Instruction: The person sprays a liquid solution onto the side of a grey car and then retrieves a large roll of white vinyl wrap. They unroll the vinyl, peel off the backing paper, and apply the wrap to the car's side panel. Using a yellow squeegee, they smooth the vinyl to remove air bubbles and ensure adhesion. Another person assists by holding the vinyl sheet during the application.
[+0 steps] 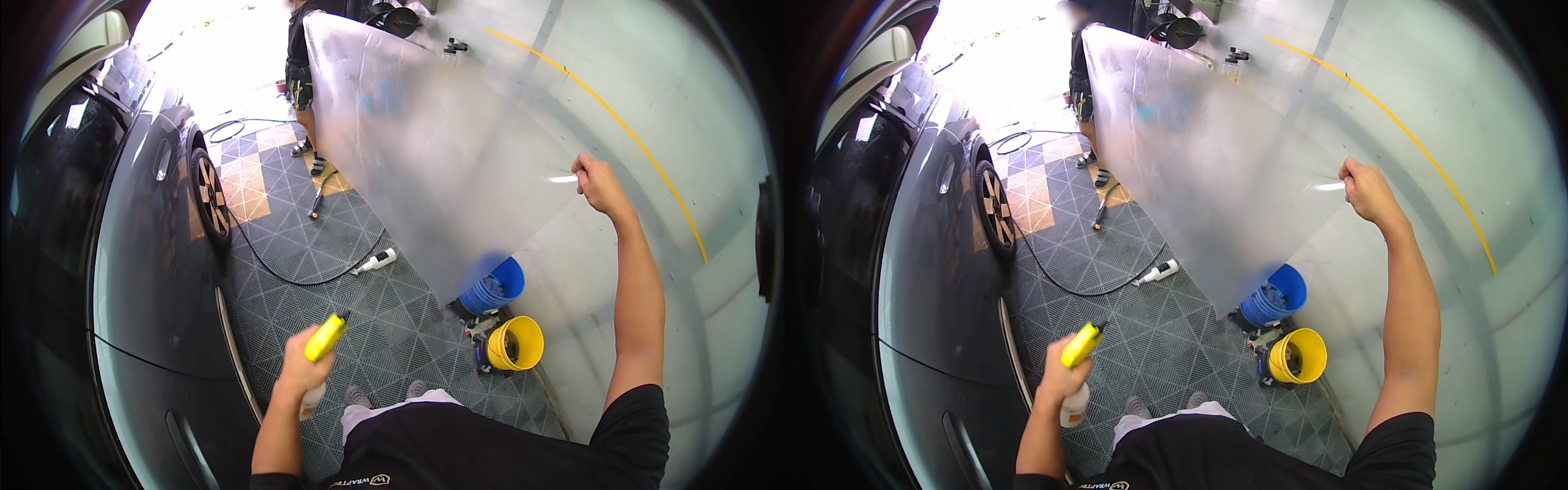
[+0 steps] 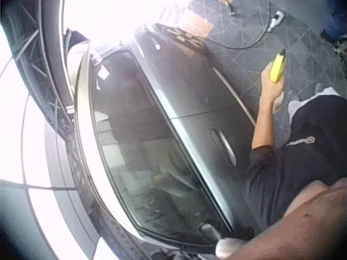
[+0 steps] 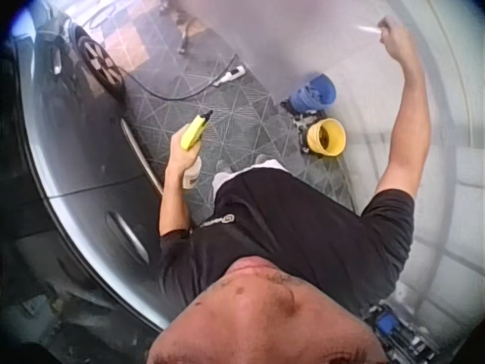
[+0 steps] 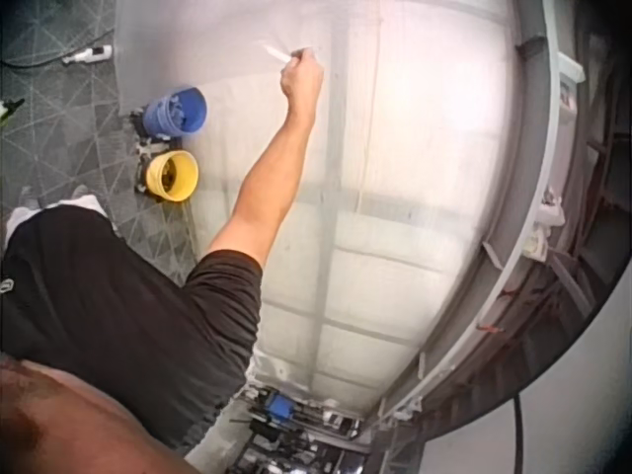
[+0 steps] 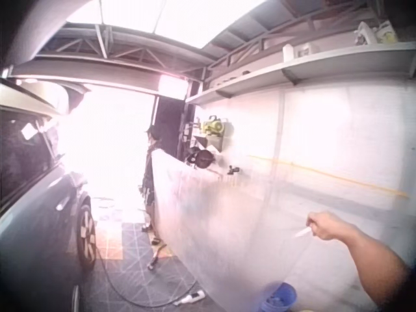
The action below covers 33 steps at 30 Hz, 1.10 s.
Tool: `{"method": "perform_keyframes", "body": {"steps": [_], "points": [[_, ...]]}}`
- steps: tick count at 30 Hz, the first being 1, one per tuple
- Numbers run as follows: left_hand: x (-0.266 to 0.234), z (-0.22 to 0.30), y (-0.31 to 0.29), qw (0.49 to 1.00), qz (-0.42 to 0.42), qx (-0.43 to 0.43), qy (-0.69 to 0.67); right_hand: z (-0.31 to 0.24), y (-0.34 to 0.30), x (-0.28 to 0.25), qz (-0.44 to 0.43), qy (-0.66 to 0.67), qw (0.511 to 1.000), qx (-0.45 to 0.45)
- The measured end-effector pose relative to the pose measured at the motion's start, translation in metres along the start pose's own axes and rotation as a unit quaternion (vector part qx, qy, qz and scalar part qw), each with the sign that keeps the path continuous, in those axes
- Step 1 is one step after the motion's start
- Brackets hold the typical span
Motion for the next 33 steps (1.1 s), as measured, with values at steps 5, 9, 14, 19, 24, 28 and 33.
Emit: {"method": "perform_keyframes", "body": {"steps": [5, 9, 14, 19, 24, 28, 33], "points": [[-0.007, 0.058, -0.008, 0.991, 0.006, 0.109, -0.082, 0.010, -0.001, 0.014, -0.009, 0.005, 1.000, -0.006], [-0.023, 0.084, 0.015, 0.975, 0.068, 0.179, -0.111, 0.018, -0.005, 0.022, -0.013, 0.014, 1.000, 0.004], [-0.056, 0.061, 0.069, 0.975, 0.189, 0.109, -0.039, 0.007, -0.012, 0.019, -0.010, 0.038, 0.999, -0.004], [-0.084, 0.034, 0.123, 0.967, 0.245, 0.060, 0.047, 0.003, -0.025, 0.014, -0.015, 0.018, 1.000, -0.005], [-0.084, -0.015, 0.142, 0.967, 0.249, 0.025, 0.047, -0.004, -0.040, 0.012, -0.016, 0.031, 0.999, 0.000], [-0.062, -0.065, 0.138, 0.963, 0.252, -0.063, 0.074, -0.004, -0.055, 0.004, -0.019, 0.021, 1.000, -0.005], [-0.025, -0.126, 0.114, 0.966, 0.194, -0.128, 0.114, -0.018, -0.077, -0.004, -0.023, 0.019, 0.999, -0.011]]}}
Point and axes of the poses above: each hand's wrist, its own y-axis towards the middle knuckle, its own x-axis out of the palm, z = x × y, the point moved 1 cm from there along y, towards the middle knuckle, and after that the axes turned 1 degree about -x, right-handed, at the moved point
